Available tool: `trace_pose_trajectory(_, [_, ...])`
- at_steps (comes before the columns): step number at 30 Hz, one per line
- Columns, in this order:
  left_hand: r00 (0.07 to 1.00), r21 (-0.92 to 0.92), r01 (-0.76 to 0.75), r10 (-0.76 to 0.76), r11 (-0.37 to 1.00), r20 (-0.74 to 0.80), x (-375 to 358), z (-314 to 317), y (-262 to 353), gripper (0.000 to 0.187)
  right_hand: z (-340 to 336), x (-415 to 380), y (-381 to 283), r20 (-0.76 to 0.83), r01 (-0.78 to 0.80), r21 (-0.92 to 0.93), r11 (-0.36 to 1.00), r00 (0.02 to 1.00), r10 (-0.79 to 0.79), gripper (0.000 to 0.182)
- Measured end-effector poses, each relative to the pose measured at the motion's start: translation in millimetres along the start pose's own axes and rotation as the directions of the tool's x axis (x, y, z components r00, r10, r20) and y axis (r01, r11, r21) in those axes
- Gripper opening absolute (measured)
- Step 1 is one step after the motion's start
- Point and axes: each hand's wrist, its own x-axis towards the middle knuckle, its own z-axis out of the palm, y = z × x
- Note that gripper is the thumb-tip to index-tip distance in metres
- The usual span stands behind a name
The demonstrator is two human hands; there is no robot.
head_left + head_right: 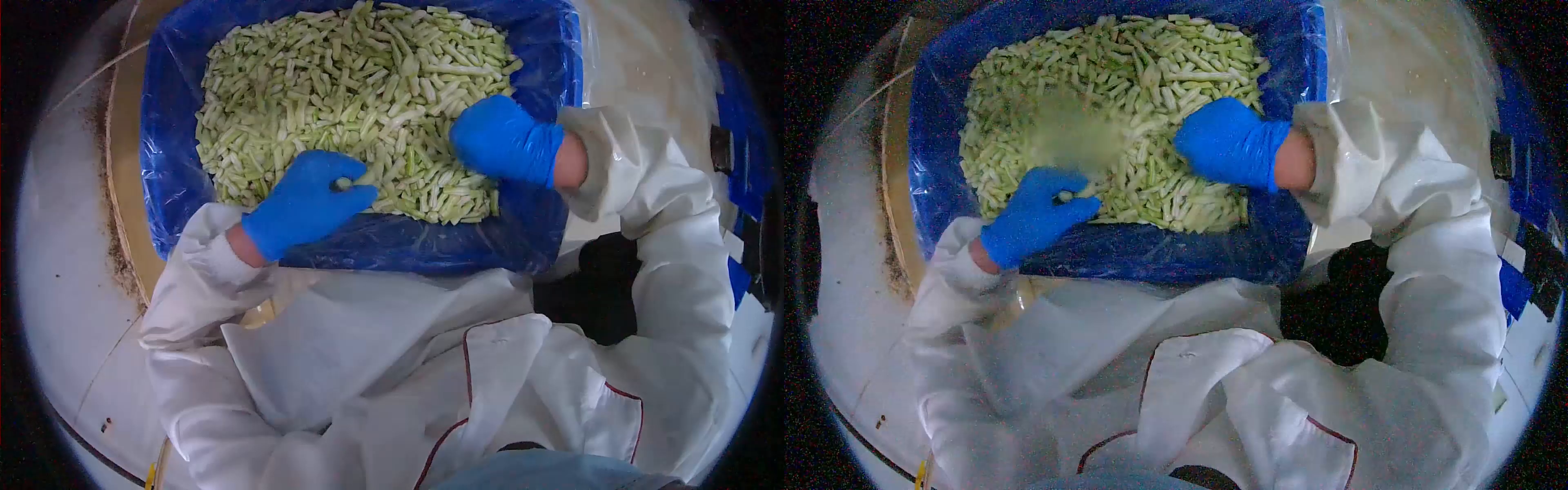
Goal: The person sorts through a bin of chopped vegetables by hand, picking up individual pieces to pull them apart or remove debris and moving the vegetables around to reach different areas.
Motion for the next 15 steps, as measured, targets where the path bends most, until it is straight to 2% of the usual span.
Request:
trace_pose_trajectory(2, [0.999, -0.009, 0.036, -0.036, 0.999, -0.017, -5, -9, 5, 0.036, 3, -3, 16, 0.074, 0.030, -0.082, 0.996, 0.997, -0.024, 0.018])
trace_pose_trajectory(3, [0.999, -0.002, 0.007, -0.007, 1.000, -0.032, -6, -9, 5, 0.036, -1, 2, 12, -0.066, 0.066, -0.039, 0.997, 0.996, -0.068, 0.023])
trace_pose_trajectory(5, [0.997, 0.012, -0.055, 0.056, 0.998, -0.055, -6, -7, 6, 0.035, -14, 16, -4, -0.340, 0.146, 0.032, 0.989, 0.932, -0.127, 0.032])
trace_pose_trajectory(8, [0.998, -0.074, -0.018, 0.023, 0.997, 0.065, 5, -4, 10, 0.031, -13, 32, -29, -0.463, 0.365, 0.418, 0.832, 0.874, -0.151, 0.034])
trace_pose_trajectory(11, [0.993, -0.173, -0.076, 0.089, 0.982, 0.073, 6, 4, 4, 0.031, -7, 34, -32, -0.337, 0.324, 0.341, 0.882, 0.919, -0.207, 0.029])
trace_pose_trajectory(14, [0.992, -0.040, 0.000, 0.005, 0.999, 0.129, 4, 3, 6, 0.030, -15, 30, -29, -0.229, 0.387, 0.316, 0.866, 0.917, -0.327, 0.022])
trace_pose_trajectory(15, [0.990, 0.040, -0.062, 0.056, 0.997, 0.130, 4, 6, 4, 0.028, -20, 31, -32, -0.186, 0.306, 0.540, 0.784, 0.952, -0.243, 0.019])
